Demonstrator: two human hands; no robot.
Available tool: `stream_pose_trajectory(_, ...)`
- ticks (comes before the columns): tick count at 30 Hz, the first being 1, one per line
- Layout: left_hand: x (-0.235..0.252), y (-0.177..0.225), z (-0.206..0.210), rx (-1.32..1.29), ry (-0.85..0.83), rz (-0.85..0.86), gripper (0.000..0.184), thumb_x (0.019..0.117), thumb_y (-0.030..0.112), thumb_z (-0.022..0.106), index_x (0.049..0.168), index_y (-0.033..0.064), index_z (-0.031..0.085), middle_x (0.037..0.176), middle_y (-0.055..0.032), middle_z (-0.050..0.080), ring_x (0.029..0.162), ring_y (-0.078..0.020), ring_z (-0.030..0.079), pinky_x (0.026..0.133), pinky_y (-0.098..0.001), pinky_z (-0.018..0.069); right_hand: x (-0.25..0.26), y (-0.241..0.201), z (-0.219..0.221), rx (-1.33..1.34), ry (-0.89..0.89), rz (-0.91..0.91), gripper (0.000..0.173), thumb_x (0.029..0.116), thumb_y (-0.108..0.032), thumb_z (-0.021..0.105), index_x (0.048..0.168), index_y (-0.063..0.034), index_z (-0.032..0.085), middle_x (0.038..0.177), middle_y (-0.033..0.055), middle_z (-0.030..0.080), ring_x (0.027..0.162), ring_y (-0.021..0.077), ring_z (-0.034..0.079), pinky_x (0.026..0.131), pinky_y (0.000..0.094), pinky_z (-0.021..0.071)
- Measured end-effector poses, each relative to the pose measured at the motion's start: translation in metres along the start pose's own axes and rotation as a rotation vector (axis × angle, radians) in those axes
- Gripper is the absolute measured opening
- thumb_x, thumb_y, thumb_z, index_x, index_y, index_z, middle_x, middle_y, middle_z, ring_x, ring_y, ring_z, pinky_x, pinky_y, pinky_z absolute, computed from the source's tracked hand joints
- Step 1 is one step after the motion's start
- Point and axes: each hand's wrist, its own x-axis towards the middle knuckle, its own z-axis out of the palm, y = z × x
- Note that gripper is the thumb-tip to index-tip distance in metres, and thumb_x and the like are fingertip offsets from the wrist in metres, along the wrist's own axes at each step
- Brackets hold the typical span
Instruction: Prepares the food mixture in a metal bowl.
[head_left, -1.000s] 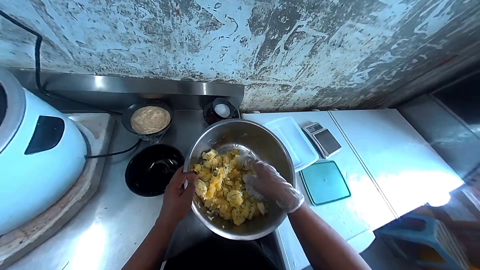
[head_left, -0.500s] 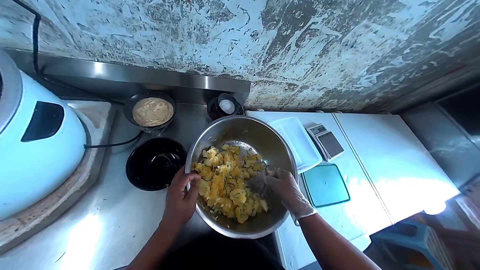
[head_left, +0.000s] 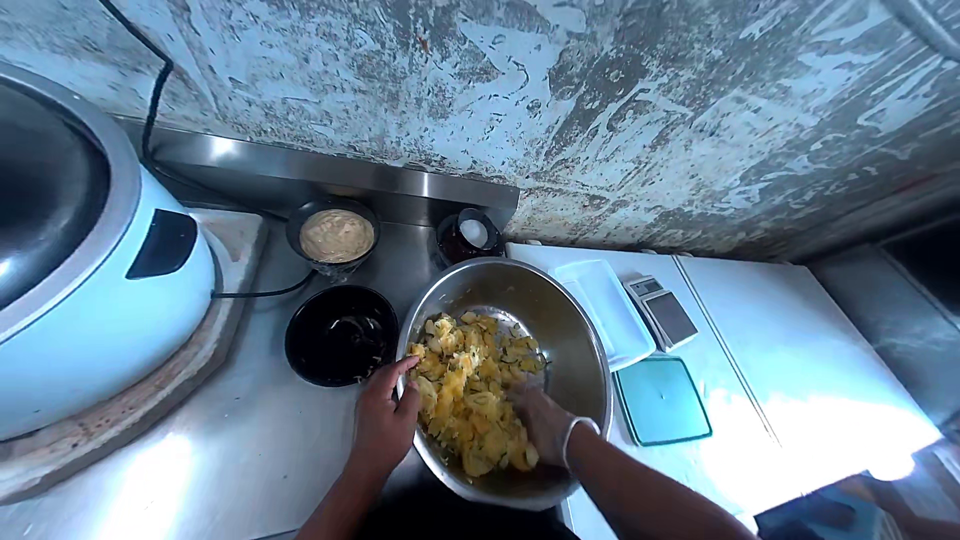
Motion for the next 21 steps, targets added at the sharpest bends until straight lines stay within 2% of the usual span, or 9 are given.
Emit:
stream_pose_trajectory(2,0.001,0.003,-0.003,0.031,-0.01,-0.004,0.04,0.0885,0.016,0.052,0.123,0.01,0.072,0.121,-0.0073,0.071,0.111,-0.0172,0.067,0.093,-0.039,0.0555,0.001,0.007,0.029,0.248,0.035,0.077,0.068,0.1054,-0.063,0.034,0.156,-0.0179,0.037,0.155,0.0129,0.046,0.139,0.0288,0.048,0.108,0.0567,0.0455)
stream_pose_trajectory(5,0.005,0.005,-0.008,0.068,-0.046,-0.032,0.04,0.0869,0.016,0.054,0.122,0.0115,0.072,0.117,-0.0066,0.072,0.103,-0.0168,0.068,0.087,-0.0387,0.0563,0.004,-0.002,0.065,0.663,0.006,0.13,0.071,0.0983,-0.075,0.035,0.14,-0.0201,0.053,0.128,0.0119,0.064,0.114,0.0281,0.063,0.089,0.0572,0.0539)
stream_pose_trajectory(6,0.005,0.005,-0.009,0.073,-0.06,-0.041,0.039,0.0873,0.016,0.055,0.123,0.0119,0.071,0.117,-0.0064,0.072,0.104,-0.0168,0.068,0.088,-0.039,0.0561,0.007,-0.005,0.073,0.764,-0.01,0.108,0.07,0.0971,-0.075,0.037,0.136,-0.0204,0.055,0.122,0.0114,0.066,0.11,0.0276,0.065,0.086,0.0562,0.055)
stream_pose_trajectory(9,0.011,0.005,-0.011,0.083,-0.091,-0.046,0.039,0.0884,0.017,0.055,0.124,0.0141,0.071,0.118,-0.0043,0.072,0.107,-0.0145,0.068,0.091,-0.0373,0.0559,0.017,-0.015,0.077,0.96,-0.041,-0.006,0.067,0.0961,-0.071,0.046,0.137,-0.0194,0.056,0.124,0.0119,0.068,0.114,0.0288,0.066,0.09,0.0579,0.0554)
stream_pose_trajectory(13,0.015,0.006,-0.012,0.11,-0.109,-0.042,0.04,0.0884,0.018,0.054,0.125,0.0132,0.071,0.119,-0.0058,0.072,0.106,-0.0164,0.068,0.089,-0.0394,0.0554,0.007,-0.033,0.053,1.079,0.01,-0.15,0.058,0.0994,-0.061,0.048,0.132,-0.0149,0.057,0.114,0.0144,0.069,0.102,0.0298,0.069,0.083,0.0552,0.058)
stream_pose_trajectory(15,0.014,0.002,-0.012,0.124,-0.106,-0.014,0.04,0.0885,0.02,0.054,0.124,0.0124,0.071,0.119,-0.0064,0.072,0.106,-0.017,0.069,0.089,-0.0403,0.0558,-0.002,-0.046,0.037,1.094,0.034,-0.211,0.049,0.1011,-0.052,0.049,0.131,-0.0142,0.057,0.112,0.0147,0.069,0.099,0.0292,0.07,0.081,0.0528,0.0587)
stream_pose_trajectory(18,0.012,-0.003,-0.01,0.078,-0.074,0.025,0.039,0.088,0.021,0.055,0.122,0.0111,0.072,0.116,-0.0063,0.073,0.099,-0.0147,0.069,0.083,-0.0377,0.0568,-0.013,-0.06,0.019,0.936,0.098,-0.387,0.039,0.0995,-0.019,0.06,0.137,-0.0092,0.055,0.116,0.0172,0.067,0.101,0.0281,0.068,0.084,0.0474,0.0584)
stream_pose_trajectory(19,0.013,-0.003,-0.009,0.05,-0.074,0.026,0.039,0.0885,0.021,0.055,0.122,0.0103,0.072,0.118,-0.007,0.072,0.1,-0.0148,0.069,0.084,-0.0379,0.0571,-0.017,-0.063,0.013,0.761,0.124,-0.455,0.051,0.0956,-0.013,0.066,0.143,-0.0104,0.049,0.12,0.0169,0.065,0.103,0.0272,0.067,0.084,0.0454,0.0589)
stream_pose_trajectory(21,0.011,-0.003,-0.008,0.02,-0.076,0.006,0.039,0.0879,0.021,0.055,0.122,0.0108,0.072,0.118,-0.0065,0.072,0.1,-0.0139,0.069,0.083,-0.0369,0.0572,-0.02,-0.065,0.0,0.393,0.135,-0.477,0.079,0.0869,-0.015,0.076,0.156,-0.0168,0.037,0.133,0.0161,0.062,0.111,0.0273,0.067,0.089,0.0455,0.0599)
